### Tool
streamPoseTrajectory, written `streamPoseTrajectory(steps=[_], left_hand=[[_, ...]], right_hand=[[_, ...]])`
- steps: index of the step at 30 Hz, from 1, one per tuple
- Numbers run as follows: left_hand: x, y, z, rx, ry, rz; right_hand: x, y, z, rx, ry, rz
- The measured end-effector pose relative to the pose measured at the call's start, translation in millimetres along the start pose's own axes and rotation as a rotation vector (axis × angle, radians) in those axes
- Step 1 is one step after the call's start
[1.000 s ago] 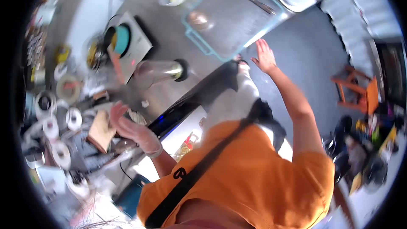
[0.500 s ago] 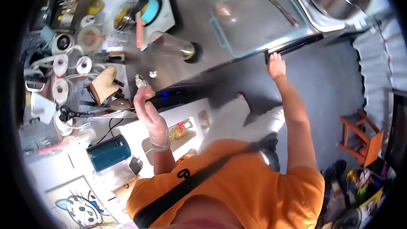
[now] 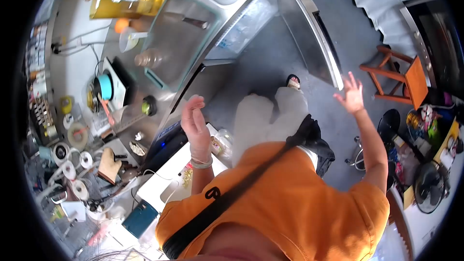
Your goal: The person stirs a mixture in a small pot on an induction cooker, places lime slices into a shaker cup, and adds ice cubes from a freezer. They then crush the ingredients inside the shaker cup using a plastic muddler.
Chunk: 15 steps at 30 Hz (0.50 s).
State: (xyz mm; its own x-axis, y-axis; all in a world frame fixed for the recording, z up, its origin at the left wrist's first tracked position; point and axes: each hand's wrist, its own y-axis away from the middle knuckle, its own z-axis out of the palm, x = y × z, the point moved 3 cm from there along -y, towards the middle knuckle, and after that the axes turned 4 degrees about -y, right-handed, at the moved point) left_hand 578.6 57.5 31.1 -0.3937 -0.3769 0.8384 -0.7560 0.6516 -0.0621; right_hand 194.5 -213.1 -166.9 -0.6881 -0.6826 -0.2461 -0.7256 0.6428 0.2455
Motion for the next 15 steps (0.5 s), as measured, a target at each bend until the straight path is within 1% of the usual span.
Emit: streamPoseTrajectory(steps=[1,2,3,4,6,7,8,10,13,14,15], left_hand=[[-1.6,-2.7,15.0,-0.023,0.002,0.011],[-8.0,-5.2,30.9,-0.088,0.071,-0.026],[-17.2,-9.0,46.9,-0.151,0.138,-0.06],[-28.7,-14.7,61.9,-0.168,0.139,-0.04],[-57.5,-22.6,97.9,-0.32,0.067,0.007],[-71.0,-27.8,114.8,-0.338,0.011,0.023],[-88.5,-32.7,131.1,-0.337,0.01,0.026],[-126.0,-43.1,164.1,-0.381,-0.042,0.038],[-172.4,-70.5,203.2,-0.359,-0.119,0.006],[-193.1,-83.6,216.1,-0.351,-0.123,0.02],[-217.2,-100.3,227.5,-0.298,-0.244,0.048]], right_hand=[[20.2,-0.1,-7.4,0.046,-0.083,0.056],[37.6,-0.7,-13.0,0.099,-0.167,0.112],[53.0,-4.8,-14.0,0.134,-0.183,0.15],[61.5,-10.0,-16.1,0.22,-0.203,0.185],[75.3,-21.0,-17.3,0.318,-0.226,0.194],[84.2,-28.8,-11.5,0.395,-0.261,0.166],[90.6,-30.2,-9.6,0.407,-0.269,0.132],[88.7,-30.0,-13.6,0.507,-0.118,0.131],[90.1,-28.4,-7.2,0.714,0.066,0.162],[93.9,-30.0,-6.3,0.785,0.071,0.146],[93.8,-33.3,-5.4,0.881,0.123,0.162]])
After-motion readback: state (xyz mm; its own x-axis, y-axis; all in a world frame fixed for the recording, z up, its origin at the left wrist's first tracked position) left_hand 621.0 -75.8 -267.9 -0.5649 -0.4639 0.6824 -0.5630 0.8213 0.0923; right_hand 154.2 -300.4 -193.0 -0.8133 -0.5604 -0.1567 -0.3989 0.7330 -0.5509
